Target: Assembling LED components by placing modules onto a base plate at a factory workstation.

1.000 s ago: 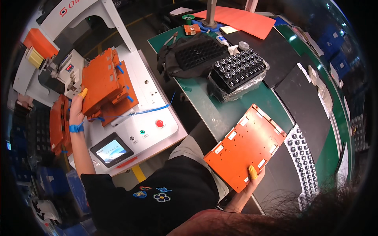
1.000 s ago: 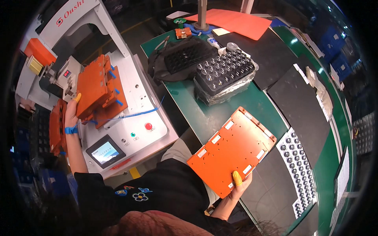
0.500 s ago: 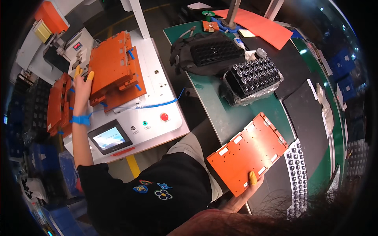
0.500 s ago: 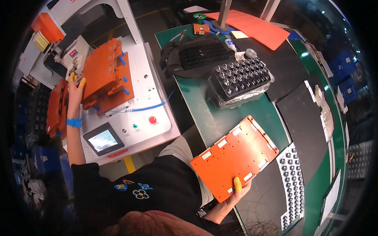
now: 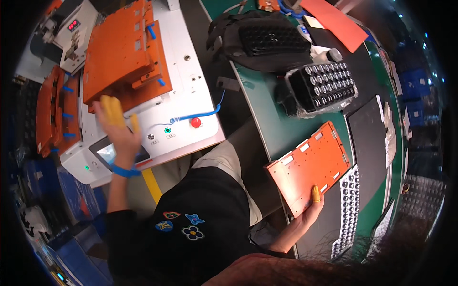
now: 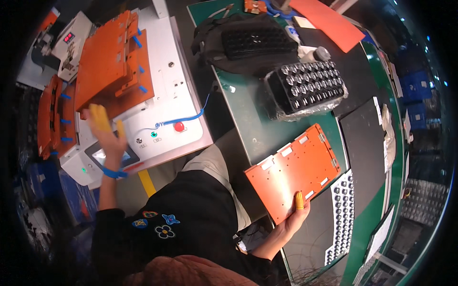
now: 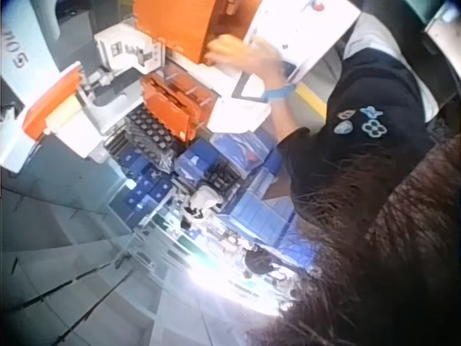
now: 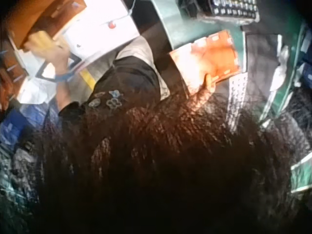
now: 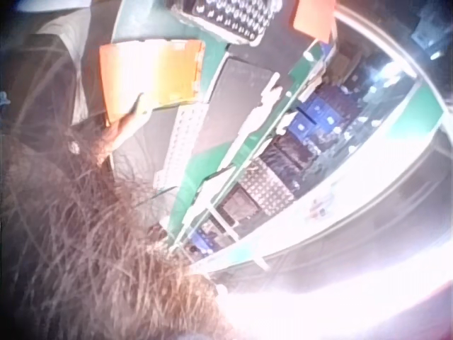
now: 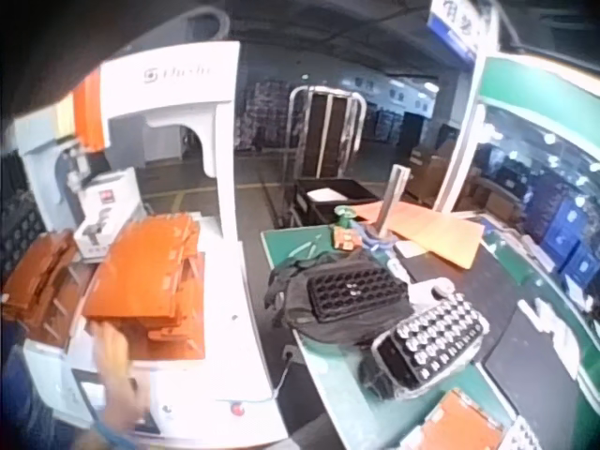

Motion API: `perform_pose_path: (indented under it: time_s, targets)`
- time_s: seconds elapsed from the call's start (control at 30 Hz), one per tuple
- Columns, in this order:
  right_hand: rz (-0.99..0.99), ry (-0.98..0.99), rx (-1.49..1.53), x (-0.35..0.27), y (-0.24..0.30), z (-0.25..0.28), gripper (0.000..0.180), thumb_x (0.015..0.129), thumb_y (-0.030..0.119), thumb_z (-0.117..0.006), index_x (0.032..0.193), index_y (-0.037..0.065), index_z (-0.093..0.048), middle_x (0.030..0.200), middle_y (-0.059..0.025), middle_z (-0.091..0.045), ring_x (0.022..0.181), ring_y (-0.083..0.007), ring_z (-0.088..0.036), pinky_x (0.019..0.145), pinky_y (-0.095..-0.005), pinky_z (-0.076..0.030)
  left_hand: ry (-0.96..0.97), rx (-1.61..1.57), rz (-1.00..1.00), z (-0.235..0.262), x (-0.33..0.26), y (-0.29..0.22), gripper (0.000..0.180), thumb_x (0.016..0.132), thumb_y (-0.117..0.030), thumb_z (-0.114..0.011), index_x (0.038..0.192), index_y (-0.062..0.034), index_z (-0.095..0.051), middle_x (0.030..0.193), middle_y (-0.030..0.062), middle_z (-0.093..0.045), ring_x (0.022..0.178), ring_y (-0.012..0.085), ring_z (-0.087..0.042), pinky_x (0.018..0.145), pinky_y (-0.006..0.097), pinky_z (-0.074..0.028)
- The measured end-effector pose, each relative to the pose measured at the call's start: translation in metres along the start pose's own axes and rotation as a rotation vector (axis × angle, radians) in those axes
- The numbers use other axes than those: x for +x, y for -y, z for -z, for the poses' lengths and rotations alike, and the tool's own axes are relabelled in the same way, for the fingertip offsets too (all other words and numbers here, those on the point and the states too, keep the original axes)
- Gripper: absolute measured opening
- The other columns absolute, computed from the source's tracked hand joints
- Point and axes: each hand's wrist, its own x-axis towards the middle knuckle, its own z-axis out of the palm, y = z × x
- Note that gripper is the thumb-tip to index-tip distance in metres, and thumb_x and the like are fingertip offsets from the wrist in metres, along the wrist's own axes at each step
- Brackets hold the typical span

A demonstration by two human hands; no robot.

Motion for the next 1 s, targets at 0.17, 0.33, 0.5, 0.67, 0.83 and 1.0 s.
perform_pose_path:
  time_s: [0.17,0.33,0.5,0.67,0.83,1.0]
  targets:
    - [-0.165,0.065,0.021,0.031,-0.013,0.023,0.03,0.093,0.011,-0.057,0.119,-0.005,-0.058,0.118,-0.0158,-0.065,0.106,-0.0273,-0.064,0.094,-0.0427,-0.053,0.574,-0.28,0.107,-0.017,-0.123,-0.065,0.062,0.082,-0.01,-0.06,0.138,0.0093,-0.038,0.149,0.0297,-0.028,0.141,0.0469,-0.022,0.115,0.053,-0.022]
    - [-0.202,0.006,-0.032,0.041,-0.006,0.015,0.032,0.094,0.012,-0.056,0.122,-0.005,-0.057,0.12,-0.0161,-0.064,0.11,-0.0286,-0.062,0.096,-0.044,-0.051,0.665,-0.296,0.071,-0.02,-0.15,-0.078,0.055,0.084,-0.012,-0.059,0.133,0.0075,-0.046,0.147,0.0277,-0.032,0.14,0.0437,-0.025,0.113,0.052,-0.026]
    - [-0.193,-0.003,-0.034,0.033,-0.004,-0.013,0.028,0.093,0.011,-0.058,0.116,-0.004,-0.061,0.112,-0.0133,-0.067,0.102,-0.0229,-0.065,0.089,-0.0364,-0.054,0.522,-0.319,0.093,-0.019,-0.119,-0.067,0.054,0.084,-0.015,-0.062,0.131,0.0069,-0.048,0.14,0.0277,-0.04,0.133,0.0416,-0.036,0.106,0.049,-0.035]
    - [-0.186,0.043,-0.002,0.035,-0.009,-0.009,0.03,0.092,0.012,-0.059,0.117,-0.004,-0.06,0.114,-0.0136,-0.066,0.102,-0.0235,-0.065,0.089,-0.0373,-0.054,0.825,-0.346,0.097,-0.024,-0.114,-0.069,0.034,0.076,-0.009,-0.066,0.103,0.0095,-0.061,0.107,0.024,-0.055,0.107,0.0393,-0.052,0.089,0.048,-0.045]
    - [-0.188,0.068,-0.067,0.039,-0.005,-0.005,0.03,0.091,0.012,-0.061,0.117,-0.005,-0.06,0.113,-0.0128,-0.067,0.102,-0.0237,-0.065,0.089,-0.0375,-0.053,0.65,-0.245,0.062,-0.022,-0.108,-0.072,0.041,0.079,-0.009,-0.064,0.116,0.0091,-0.056,0.121,0.0244,-0.051,0.118,0.0396,-0.046,0.097,0.048,-0.041]
    - [-0.179,0.06,-0.059,0.04,-0.005,-0.003,0.032,0.092,0.012,-0.06,0.118,-0.005,-0.059,0.113,-0.0126,-0.066,0.104,-0.0232,-0.063,0.091,-0.0374,-0.052,0.583,-0.193,0.041,-0.02,-0.106,-0.073,0.052,0.083,-0.01,-0.061,0.13,0.0093,-0.047,0.141,0.024,-0.041,0.138,0.0386,-0.032,0.111,0.048,-0.031]
